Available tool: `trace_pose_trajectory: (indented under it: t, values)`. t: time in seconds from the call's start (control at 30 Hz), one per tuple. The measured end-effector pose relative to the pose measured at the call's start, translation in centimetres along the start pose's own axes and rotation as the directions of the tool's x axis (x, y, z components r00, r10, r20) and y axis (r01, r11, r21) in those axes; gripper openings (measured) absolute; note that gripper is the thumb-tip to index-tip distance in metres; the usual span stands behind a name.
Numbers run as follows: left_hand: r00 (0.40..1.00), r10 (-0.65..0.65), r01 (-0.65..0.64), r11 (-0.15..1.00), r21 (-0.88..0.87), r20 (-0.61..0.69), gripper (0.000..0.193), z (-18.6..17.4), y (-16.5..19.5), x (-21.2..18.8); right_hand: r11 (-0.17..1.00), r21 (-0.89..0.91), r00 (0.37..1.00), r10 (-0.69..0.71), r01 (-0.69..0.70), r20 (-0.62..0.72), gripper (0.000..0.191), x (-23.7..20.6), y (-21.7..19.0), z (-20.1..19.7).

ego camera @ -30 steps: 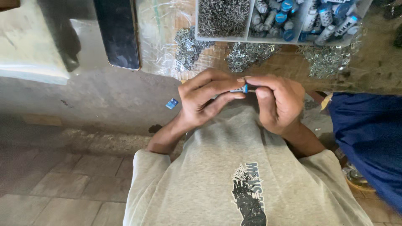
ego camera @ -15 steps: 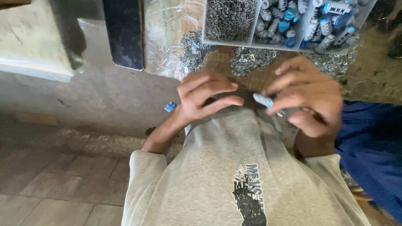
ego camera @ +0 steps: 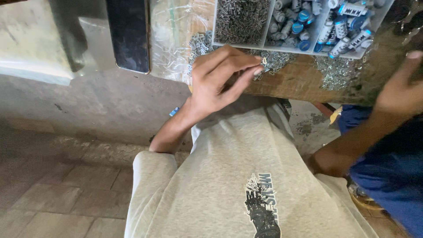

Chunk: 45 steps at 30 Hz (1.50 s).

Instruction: The person sits at a workbench assembling small electrical connector components by hand, picking small screws from a compartment tray and fitting them into a connector body held in both hands, repeating the assembly on successive connector units.

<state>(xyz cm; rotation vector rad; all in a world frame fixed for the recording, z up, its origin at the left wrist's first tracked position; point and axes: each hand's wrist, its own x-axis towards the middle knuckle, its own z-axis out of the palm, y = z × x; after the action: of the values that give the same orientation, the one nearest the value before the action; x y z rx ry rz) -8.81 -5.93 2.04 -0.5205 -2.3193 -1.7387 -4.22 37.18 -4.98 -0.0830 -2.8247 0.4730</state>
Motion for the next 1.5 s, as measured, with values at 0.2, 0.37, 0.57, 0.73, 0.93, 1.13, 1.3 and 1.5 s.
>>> trace_pose_trajectory:
  t: [0.2,0.37,0.57,0.73,0.93,1.13,1.3,1.5]
  values:
    - [0.991,0.076,-0.109,0.933,0.343,0.109,0.024,2.3,-0.1,3.2,0.998,-0.056,1.0,-0.005,0.005,0.003,0.026,-2.6,-0.3,-0.6]
    - [0.993,0.033,-0.095,0.773,0.628,0.109,0.021,6.7,-1.3,6.0,0.993,0.106,0.983,-0.03,0.05,-0.179,0.029,-2.5,-2.7,-0.1]
    - [0.961,-0.176,-0.035,0.687,0.725,0.213,0.027,8.0,-1.8,6.6,0.929,0.322,0.973,-0.126,0.184,-0.193,0.021,1.4,-8.0,0.3]
    - [0.997,0.074,-0.049,0.878,0.477,-0.034,0.033,4.7,0.4,5.4,0.851,0.373,0.929,-0.337,0.369,-0.151,0.023,5.9,-16.2,0.1]
    - [0.895,-0.357,0.254,0.9,-0.355,-0.266,0.011,-0.8,-0.4,2.7,0.734,0.195,0.748,-0.664,0.651,0.004,0.023,9.5,-22.3,1.8]
    - [0.9,-0.362,0.099,0.713,-0.695,-0.243,0.015,-3.8,-3.2,1.3,0.767,0.024,0.739,-0.625,0.641,0.253,0.03,8.4,-25.5,3.6]
    - [0.886,-0.438,0.193,0.645,-0.739,-0.15,0.025,-4.7,-3.1,-0.2,0.754,0.116,0.726,-0.655,0.647,0.209,0.027,9.3,-26.8,4.6]
    - [0.901,-0.433,0.299,0.654,-0.695,-0.02,0.024,-4.7,-2.5,-0.4,0.78,0.179,0.754,-0.625,0.6,0.199,0.019,9.8,-27.6,4.4]
